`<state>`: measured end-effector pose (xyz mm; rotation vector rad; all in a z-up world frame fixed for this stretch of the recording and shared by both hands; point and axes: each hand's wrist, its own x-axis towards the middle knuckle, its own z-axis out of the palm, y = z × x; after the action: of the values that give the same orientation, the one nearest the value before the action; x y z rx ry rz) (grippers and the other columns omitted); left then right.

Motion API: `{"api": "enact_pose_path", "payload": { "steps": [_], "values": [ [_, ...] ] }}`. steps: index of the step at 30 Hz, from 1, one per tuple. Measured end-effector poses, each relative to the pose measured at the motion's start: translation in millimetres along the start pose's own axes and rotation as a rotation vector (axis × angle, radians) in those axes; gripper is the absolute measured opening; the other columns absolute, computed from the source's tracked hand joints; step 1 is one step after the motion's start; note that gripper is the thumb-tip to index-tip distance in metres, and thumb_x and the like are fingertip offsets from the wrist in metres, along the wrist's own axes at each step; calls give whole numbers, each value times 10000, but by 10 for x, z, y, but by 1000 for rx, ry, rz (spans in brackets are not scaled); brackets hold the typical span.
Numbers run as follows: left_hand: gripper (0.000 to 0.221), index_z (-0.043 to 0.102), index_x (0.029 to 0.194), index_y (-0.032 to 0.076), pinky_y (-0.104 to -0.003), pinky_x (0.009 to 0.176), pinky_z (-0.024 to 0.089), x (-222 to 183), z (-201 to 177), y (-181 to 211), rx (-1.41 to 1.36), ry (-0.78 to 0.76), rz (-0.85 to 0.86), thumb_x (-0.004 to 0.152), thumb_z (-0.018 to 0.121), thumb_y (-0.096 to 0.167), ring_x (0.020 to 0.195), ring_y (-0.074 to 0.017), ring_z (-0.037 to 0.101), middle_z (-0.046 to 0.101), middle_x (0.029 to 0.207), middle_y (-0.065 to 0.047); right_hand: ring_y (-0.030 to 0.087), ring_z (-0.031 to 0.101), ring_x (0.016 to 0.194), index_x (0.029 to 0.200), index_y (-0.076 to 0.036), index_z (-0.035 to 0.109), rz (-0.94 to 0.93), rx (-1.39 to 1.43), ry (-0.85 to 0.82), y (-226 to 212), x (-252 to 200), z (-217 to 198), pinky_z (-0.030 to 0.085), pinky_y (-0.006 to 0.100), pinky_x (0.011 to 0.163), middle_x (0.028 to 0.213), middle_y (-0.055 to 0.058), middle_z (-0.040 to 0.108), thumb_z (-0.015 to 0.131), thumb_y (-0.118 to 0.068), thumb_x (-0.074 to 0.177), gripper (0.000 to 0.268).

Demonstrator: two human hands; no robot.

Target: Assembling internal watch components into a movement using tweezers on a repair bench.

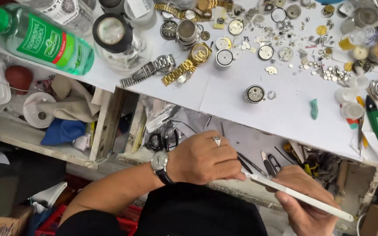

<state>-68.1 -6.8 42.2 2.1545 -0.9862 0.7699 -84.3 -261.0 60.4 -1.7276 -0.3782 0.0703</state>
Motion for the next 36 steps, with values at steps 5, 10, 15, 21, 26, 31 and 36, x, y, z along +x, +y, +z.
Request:
{"api": "enact_pose_path", "payload": {
  "steps": [5,10,15,21,26,31,36],
  "values": [
    [367,539,764,99,-275,526,384,-125,-96,-4,-79,9,-30,1092,562,263,573,-137,449,503,713,-21,248,651,722,909,-14,670,-66,-56,-86,-50,22,-53,545,389,757,835,103,710,614,-211,935,206],
    [492,656,896,53,-335,612,468,-154,-146,72,-292,-101,-230,1006,518,513,724,-224,643,680,856,-82,241,686,737,971,-52,682,-180,-46,-84,25,2,-6,561,402,792,878,90,734,636,-231,942,187],
    [324,554,826,82,-337,550,394,-213,-34,77,-516,-232,-280,1073,540,291,586,-213,487,543,760,-31,223,696,713,985,-57,696,-216,-62,-191,28,83,45,571,381,777,815,61,726,628,-283,951,238],
    [362,620,793,85,-276,540,448,-64,-74,-153,-648,-133,-330,1073,501,282,593,-143,539,546,670,-4,186,663,752,958,-148,606,-211,-125,191,357,39,-154,551,362,742,827,52,664,526,-254,1067,172],
    [364,562,858,125,-267,596,471,160,97,-505,-261,64,-310,954,651,465,646,-137,542,563,738,2,388,697,931,1185,132,615,-473,-433,274,686,449,-158,591,417,831,1019,286,687,592,-23,1046,210],
    [667,522,1188,68,-398,884,559,387,167,-702,-77,41,-468,836,916,476,1070,-251,679,658,1165,-60,404,676,915,1178,126,645,-615,-672,165,528,627,20,593,452,832,1053,306,671,694,174,964,224],
    [719,507,1288,123,-392,834,522,376,259,-747,-81,-59,-569,810,988,363,1017,-212,669,665,1244,-3,386,650,921,1173,56,660,-612,-757,20,459,659,45,549,466,854,1077,255,683,731,116,968,225]
  ]
}}
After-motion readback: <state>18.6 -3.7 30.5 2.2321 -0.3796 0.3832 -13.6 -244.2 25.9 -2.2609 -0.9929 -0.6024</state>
